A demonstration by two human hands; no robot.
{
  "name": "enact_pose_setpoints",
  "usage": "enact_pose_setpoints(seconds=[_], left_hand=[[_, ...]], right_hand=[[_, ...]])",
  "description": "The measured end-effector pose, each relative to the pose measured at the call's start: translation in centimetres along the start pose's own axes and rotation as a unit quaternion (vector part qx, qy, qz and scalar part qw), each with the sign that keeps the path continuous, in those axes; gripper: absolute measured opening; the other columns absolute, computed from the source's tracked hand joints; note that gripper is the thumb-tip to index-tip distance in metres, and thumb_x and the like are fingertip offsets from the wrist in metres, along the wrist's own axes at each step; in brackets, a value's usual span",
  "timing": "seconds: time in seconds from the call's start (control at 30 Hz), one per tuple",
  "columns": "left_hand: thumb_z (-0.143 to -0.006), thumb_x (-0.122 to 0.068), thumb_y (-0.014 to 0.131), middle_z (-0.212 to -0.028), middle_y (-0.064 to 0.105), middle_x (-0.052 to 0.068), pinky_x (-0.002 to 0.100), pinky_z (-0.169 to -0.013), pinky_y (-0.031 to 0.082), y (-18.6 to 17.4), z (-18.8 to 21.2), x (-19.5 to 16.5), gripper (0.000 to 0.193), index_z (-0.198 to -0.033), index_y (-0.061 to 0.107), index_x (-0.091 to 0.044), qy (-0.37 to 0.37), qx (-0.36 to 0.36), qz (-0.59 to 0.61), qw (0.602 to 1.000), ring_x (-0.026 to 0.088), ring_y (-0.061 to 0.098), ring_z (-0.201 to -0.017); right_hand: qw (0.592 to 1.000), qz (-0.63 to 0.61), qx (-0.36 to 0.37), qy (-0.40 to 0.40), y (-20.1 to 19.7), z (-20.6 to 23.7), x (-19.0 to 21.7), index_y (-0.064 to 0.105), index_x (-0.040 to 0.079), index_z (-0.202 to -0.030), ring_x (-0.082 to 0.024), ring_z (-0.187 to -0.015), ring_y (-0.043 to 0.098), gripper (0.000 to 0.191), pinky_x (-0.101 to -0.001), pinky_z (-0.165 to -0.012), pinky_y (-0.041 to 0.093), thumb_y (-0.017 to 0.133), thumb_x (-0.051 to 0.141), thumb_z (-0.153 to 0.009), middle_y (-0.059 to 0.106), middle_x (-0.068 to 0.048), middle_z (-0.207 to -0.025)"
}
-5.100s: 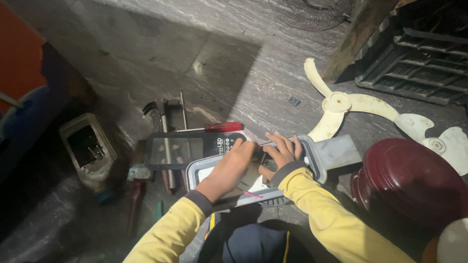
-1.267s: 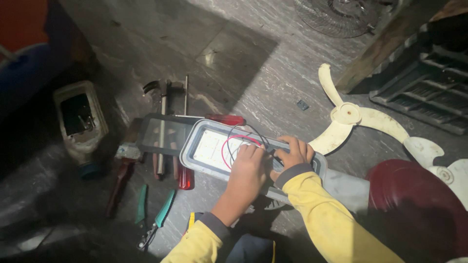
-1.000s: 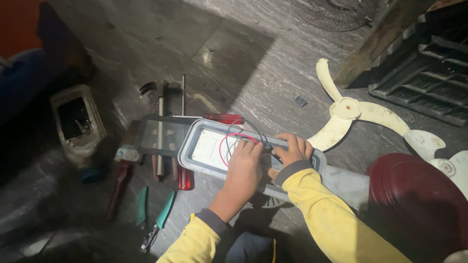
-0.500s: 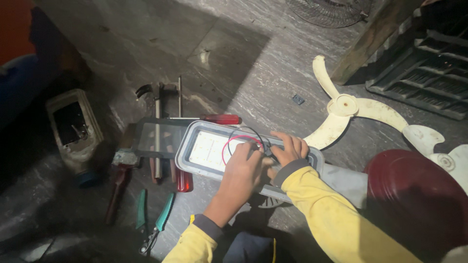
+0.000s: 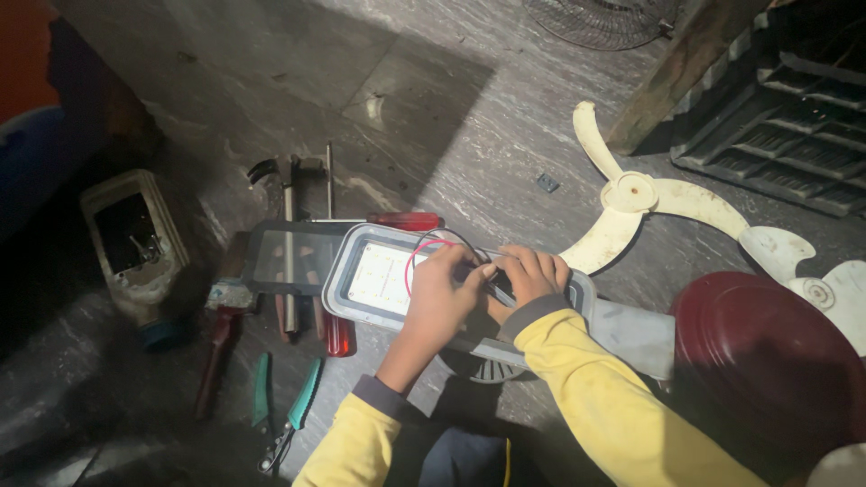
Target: The person repairs a solar LED light fixture by connecting wires, using a hammer to break the plastic cover, and reassembling the unit.
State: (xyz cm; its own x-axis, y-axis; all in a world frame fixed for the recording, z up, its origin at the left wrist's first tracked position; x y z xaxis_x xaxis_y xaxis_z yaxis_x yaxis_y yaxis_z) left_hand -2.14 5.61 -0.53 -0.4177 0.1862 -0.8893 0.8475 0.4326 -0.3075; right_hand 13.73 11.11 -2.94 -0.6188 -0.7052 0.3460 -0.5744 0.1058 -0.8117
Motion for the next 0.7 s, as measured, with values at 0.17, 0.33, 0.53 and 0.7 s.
enact_pose_setpoints(seconds=[0.17, 0.33, 0.53, 0.7], left_hand=[[-0.085, -0.012, 0.076, -0.083, 0.066, 0.022, 0.046, -0.071, 0.05, 0.1, 0.0, -0.4, 0.018, -0.086, 0.067, 0.004, 0.014, -0.001, -0.029, 0.999, 0.042, 0.065, -0.079], [-0.083, 0.001, 0.07, -0.084, 0.062, 0.024, 0.05, -0.074, 0.048, 0.5, 0.6, -0.6, 0.014, -0.088, 0.058, 0.004, 0.089, 0.002, -0.058, 0.994, 0.046, 0.062, -0.086], [-0.066, 0.006, 0.067, -0.088, 0.061, 0.025, 0.053, -0.076, 0.047, 0.2, 0.8, 0.1, 0.031, -0.094, 0.055, 0.005, 0.116, 0.017, -0.059, 0.991, 0.048, 0.06, -0.09], [-0.076, 0.004, 0.068, -0.087, 0.062, 0.024, 0.052, -0.078, 0.047, 0.0, 0.5, 0.4, 0.019, -0.091, 0.056, 0.003, 0.099, 0.017, -0.085, 0.991, 0.046, 0.061, -0.09]], right_hand=[[1.0, -0.021, -0.016, 0.007, 0.2, 0.0, -0.7, 0.071, 0.015, -0.1, -0.031, -0.114, 0.057, 0.039, -0.0443, -0.101, 0.037, 0.084, 0.028, -0.067, 0.065, -0.006, -0.123], [0.999, -0.004, -0.045, -0.009, 0.8, 0.4, -0.6, 0.067, 0.014, -0.086, -0.032, -0.114, 0.056, 0.028, -0.0459, -0.101, 0.038, 0.084, 0.023, -0.066, 0.065, -0.008, -0.124], [0.998, -0.03, -0.051, 0.026, 0.4, 0.6, -0.1, 0.068, 0.013, -0.108, -0.033, -0.118, 0.056, 0.038, -0.046, -0.105, 0.038, 0.079, 0.021, -0.072, 0.063, -0.008, -0.126], [0.999, -0.027, -0.03, 0.034, 0.0, 0.4, 0.0, 0.071, 0.022, -0.112, -0.029, -0.119, 0.058, 0.04, -0.0464, -0.106, 0.035, 0.082, 0.028, -0.074, 0.064, -0.005, -0.127]])
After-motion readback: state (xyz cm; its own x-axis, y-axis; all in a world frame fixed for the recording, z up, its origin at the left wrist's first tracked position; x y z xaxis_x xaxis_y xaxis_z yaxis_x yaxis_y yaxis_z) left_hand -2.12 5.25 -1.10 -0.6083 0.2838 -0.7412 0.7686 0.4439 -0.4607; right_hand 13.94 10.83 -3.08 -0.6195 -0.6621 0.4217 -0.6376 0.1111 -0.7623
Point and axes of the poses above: each hand's wrist, its own z-axis away from the middle knuckle, its own y-axis out of the palm, x = y × z, the point moved 1 cm from there along -z, towards the middle knuckle
